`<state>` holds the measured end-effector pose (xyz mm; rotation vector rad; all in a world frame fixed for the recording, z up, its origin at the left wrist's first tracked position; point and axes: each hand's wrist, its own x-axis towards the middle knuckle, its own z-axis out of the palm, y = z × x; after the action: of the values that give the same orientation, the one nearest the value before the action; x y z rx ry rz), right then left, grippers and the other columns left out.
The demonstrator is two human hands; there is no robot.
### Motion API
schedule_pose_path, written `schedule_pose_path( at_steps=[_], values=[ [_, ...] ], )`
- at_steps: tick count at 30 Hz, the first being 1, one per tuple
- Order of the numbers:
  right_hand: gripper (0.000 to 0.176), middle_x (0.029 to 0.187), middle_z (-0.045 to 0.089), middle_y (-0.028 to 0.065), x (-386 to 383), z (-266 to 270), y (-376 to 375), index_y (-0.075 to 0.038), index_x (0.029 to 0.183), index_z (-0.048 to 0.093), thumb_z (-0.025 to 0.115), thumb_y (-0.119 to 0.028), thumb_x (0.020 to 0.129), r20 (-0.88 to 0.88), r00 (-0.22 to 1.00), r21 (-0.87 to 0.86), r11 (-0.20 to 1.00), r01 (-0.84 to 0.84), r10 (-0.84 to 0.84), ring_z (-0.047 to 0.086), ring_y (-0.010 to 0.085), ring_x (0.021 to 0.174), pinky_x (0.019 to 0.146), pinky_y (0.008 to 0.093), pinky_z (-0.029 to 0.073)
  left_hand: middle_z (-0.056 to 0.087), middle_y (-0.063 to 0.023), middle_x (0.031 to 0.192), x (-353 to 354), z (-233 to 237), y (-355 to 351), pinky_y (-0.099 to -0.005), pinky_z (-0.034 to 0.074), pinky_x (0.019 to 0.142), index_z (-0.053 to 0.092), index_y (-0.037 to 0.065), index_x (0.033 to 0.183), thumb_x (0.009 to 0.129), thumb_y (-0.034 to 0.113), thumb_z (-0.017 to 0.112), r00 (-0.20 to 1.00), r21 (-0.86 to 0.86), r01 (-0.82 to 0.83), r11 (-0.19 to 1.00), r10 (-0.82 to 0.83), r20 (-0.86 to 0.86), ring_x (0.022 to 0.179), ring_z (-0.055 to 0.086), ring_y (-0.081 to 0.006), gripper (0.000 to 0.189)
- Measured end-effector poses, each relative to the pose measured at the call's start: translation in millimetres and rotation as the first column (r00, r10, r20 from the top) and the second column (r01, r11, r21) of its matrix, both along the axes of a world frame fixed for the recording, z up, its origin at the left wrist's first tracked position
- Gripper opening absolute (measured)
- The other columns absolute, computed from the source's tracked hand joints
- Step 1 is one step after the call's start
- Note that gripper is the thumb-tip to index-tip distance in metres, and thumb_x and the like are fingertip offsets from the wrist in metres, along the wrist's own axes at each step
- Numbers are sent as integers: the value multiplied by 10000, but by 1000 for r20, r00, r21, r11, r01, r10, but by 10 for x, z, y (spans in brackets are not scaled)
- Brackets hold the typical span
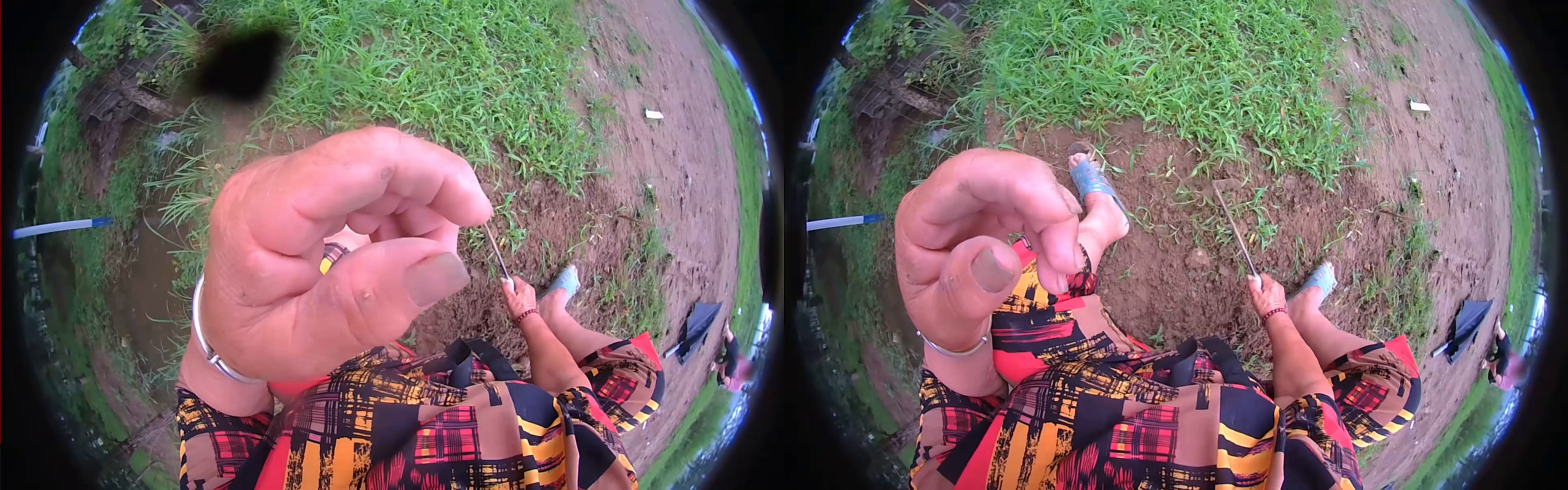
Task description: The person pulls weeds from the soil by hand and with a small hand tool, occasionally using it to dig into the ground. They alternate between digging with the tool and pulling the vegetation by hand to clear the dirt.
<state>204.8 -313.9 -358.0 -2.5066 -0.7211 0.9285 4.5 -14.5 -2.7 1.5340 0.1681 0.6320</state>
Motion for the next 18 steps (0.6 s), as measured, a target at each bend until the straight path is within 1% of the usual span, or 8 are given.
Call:
schedule_pose_path(
  at_steps=[4, 8, 10, 11, 12, 14, 15, 18],
  values=[
    [361, 670, 572, 173, -22, 146, 411, -37, 786, 558, 529, -393, 837, 86, 984, 176, 975, 137, -154, 568, 311, 639, 612, 377, 440, 550, -113, 706, 21, -25, 26, -326, 405, 553, 507, -93, 983, 858, 165, 556, 998, -19, 46, 999, -45, 34, 571, 494, -125, 290],
    [381, 710, 591, 181, 94, 11, 894, -36, 802, 562, 521, -413, 842, 62, 981, 251, 954, 163, -184, 572, 335, 666, 621, 391, 438, 557, -108, 719, 41, 25, 37, -331, 433, 576, 507, -90, 999, 865, 165, 546, 997, 2, 81, 997, -81, 6, 581, 508, -122, 291],
    [395, 757, 600, 208, 13, 235, 1118, -36, 832, 571, 507, -426, 843, 143, 984, 161, 984, 81, -104, 581, 363, 721, 642, 412, 441, 568, -105, 737, 79, -17, 16, -303, 461, 596, 516, -87, 1000, 866, 169, 544, 992, -40, 41, 998, -35, 120, 596, 530, -117, 291],
    [412, 838, 611, 216, 30, 174, 1131, -44, 894, 573, 495, -445, 842, 135, 990, 106, 994, 11, -26, 589, 371, 823, 705, 436, 453, 568, -105, 737, 68, 5, 27, -303, 461, 596, 516, -87, 1000, 866, 169, 544, 992, -39, 38, 999, -33, 122, 596, 530, -117, 291],
    [412, 838, 611, 216, 21, 224, 1153, -44, 894, 573, 495, -445, 842, 140, 990, 109, 994, 8, -23, 589, 371, 823, 705, 436, 453, 572, -104, 744, 47, 41, 44, -282, 466, 594, 521, -87, 997, 866, 173, 544, 997, 4, 34, 999, -34, 66, 603, 539, -115, 292],
    [426, 912, 617, 206, -9, 344, 1143, -53, 953, 561, 485, -457, 840, 175, 975, -195, 976, -99, 134, 584, 366, 896, 770, 451, 456, 576, -103, 751, 35, 62, 54, -261, 471, 592, 526, -86, 994, 866, 178, 544, 999, 46, 32, 998, -33, 17, 610, 548, -113, 294],
    [428, 953, 616, 199, 22, 442, 1072, -62, 984, 547, 483, -459, 839, 137, 971, -282, 948, -149, 194, 578, 362, 935, 805, 459, 452, 579, -104, 756, 34, 61, 60, -251, 473, 588, 530, -86, 989, 866, 184, 545, 999, 51, 44, 998, -43, -3, 616, 555, -113, 297],
    [394, 903, 625, 204, 164, 554, 559, -76, 958, 535, 462, -445, 843, 229, 954, -449, 891, -71, 192, 600, 358, 879, 778, 454, 459, 580, -105, 759, 4, 51, 73, -247, 478, 586, 532, -87, 987, 867, 190, 545, 998, 56, 58, 997, -57, -23, 621, 560, -112, 303]
  ],
)
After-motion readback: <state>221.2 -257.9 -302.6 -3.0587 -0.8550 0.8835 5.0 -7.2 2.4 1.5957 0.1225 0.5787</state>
